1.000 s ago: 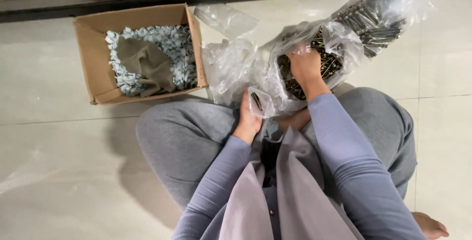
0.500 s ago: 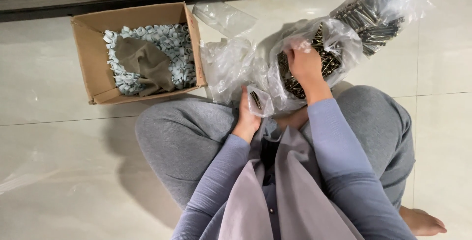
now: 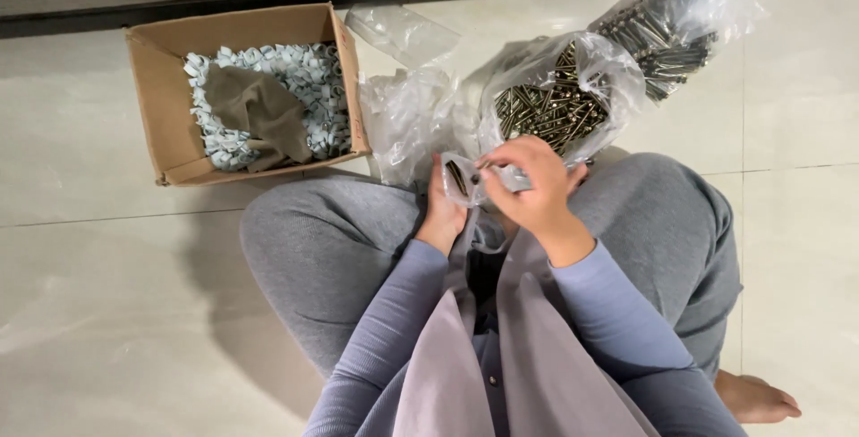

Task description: The person sits on the floor and transfers small metal fasteners from a large plastic bag into smaller plastic bags. They handle the fasteners by hand, picking them up and placing them into the smaller bags.

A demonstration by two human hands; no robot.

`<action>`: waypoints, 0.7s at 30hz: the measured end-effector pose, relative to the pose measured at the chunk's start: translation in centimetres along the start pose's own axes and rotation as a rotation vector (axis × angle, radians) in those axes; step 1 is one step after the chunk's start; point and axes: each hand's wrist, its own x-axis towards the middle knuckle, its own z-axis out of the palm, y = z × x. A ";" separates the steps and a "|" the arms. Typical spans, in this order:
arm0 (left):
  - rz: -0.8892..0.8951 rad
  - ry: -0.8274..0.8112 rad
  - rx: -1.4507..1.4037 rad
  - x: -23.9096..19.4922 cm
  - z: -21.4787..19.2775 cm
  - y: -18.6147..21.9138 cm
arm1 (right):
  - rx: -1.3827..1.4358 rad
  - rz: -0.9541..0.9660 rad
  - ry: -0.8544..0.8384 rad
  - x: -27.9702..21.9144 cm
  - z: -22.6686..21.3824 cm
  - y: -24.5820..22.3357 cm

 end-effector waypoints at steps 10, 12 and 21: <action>0.016 -0.065 -0.045 -2.8 2.6 1.7 | -0.280 -0.236 -0.298 -0.3 0.2 -0.5; 0.006 -0.048 -0.045 -2.7 2.7 1.7 | -0.152 -0.165 -0.319 -0.1 -0.1 -0.8; -0.071 0.011 -0.049 -1.9 0.2 1.7 | -0.228 0.174 -0.128 -0.1 -2.5 5.6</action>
